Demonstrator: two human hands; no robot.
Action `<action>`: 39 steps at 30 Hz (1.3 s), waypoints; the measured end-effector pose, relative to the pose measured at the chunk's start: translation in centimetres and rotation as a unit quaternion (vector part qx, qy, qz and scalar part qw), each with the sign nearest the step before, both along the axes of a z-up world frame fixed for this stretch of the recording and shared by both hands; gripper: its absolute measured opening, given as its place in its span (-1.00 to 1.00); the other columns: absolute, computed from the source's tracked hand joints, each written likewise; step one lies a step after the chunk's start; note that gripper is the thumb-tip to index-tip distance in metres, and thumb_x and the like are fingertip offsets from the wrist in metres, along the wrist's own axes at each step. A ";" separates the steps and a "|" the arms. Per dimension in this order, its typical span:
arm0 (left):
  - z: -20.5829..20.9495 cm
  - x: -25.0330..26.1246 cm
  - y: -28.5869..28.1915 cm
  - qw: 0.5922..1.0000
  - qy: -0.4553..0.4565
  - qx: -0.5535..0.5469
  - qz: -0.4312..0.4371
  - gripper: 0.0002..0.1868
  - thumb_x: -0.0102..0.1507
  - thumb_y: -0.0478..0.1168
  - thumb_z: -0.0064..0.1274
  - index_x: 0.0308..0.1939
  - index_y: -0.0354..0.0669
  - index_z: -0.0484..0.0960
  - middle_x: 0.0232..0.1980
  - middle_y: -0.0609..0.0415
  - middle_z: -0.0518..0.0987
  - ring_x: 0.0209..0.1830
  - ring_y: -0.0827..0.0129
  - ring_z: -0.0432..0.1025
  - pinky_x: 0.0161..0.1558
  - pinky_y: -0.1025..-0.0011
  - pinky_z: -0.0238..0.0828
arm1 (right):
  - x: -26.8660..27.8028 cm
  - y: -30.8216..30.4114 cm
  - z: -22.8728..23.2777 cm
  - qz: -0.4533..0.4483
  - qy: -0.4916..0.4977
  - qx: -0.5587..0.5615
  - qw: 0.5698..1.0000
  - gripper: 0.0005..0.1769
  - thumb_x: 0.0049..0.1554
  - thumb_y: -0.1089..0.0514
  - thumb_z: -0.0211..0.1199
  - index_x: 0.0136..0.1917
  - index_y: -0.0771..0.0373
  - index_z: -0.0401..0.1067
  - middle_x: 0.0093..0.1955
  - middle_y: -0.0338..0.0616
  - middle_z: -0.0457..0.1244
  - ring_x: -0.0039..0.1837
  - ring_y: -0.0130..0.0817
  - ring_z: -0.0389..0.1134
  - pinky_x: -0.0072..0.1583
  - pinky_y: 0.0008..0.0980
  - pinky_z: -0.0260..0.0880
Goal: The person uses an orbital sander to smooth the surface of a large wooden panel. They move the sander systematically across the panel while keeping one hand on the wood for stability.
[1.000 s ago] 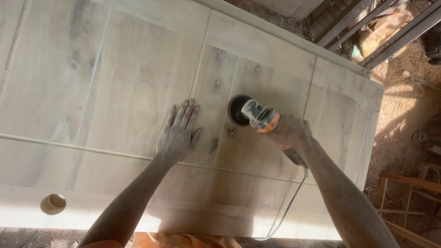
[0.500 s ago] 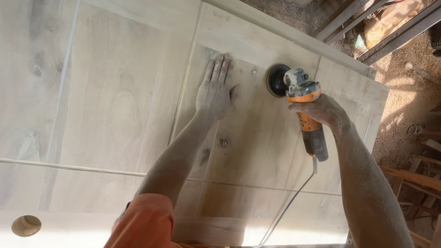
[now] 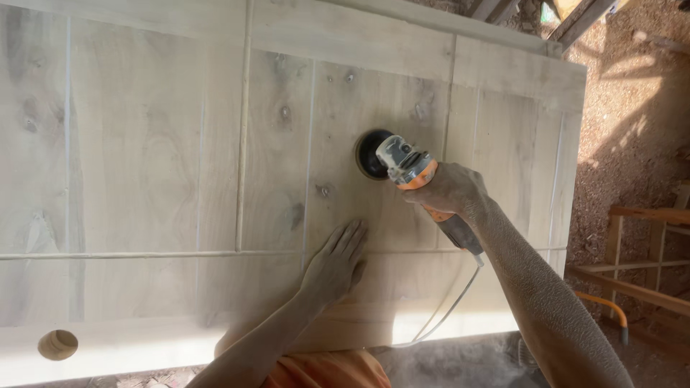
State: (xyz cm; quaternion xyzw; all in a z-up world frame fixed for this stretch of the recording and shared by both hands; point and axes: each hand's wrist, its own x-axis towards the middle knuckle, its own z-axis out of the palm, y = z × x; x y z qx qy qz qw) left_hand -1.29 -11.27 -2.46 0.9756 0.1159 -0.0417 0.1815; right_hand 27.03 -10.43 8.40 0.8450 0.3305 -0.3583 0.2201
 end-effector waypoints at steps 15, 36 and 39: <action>-0.1 -8.4 6.5 0.993 0.001 0.035 0.115 -0.27 0.43 0.12 -0.41 0.54 -0.34 0.10 0.62 -0.13 0.07 0.64 0.15 -0.07 0.59 0.11 -0.25 | -13.7 -18.5 0.0 0.112 0.098 -0.102 0.984 -0.27 0.00 -0.39 0.36 0.22 0.11 0.31 -0.27 -0.28 0.38 -0.29 -0.41 0.43 -0.18 -0.32 0.53; -1.1 -21.6 4.1 0.999 0.014 -0.007 0.050 -0.26 0.39 0.20 -0.39 0.52 -0.18 0.15 0.61 -0.01 0.09 0.63 0.23 -0.08 0.60 0.13 -0.35 | -12.8 -25.6 -1.1 -0.148 0.045 -0.080 0.985 -0.29 -0.02 -0.49 0.30 0.18 0.01 0.52 -0.18 -0.18 0.52 -0.15 -0.35 0.55 0.02 -0.24 0.62; -0.5 -18.8 5.2 0.992 0.013 0.011 0.126 -0.26 0.42 0.18 -0.36 0.53 -0.25 0.13 0.63 -0.08 0.09 0.65 0.17 -0.06 0.61 0.12 -0.29 | -12.9 -25.1 -1.8 -0.066 0.096 -0.056 0.992 -0.22 -0.03 -0.37 0.33 0.32 0.08 0.32 -0.17 -0.28 0.46 -0.25 -0.37 0.55 -0.15 -0.23 0.70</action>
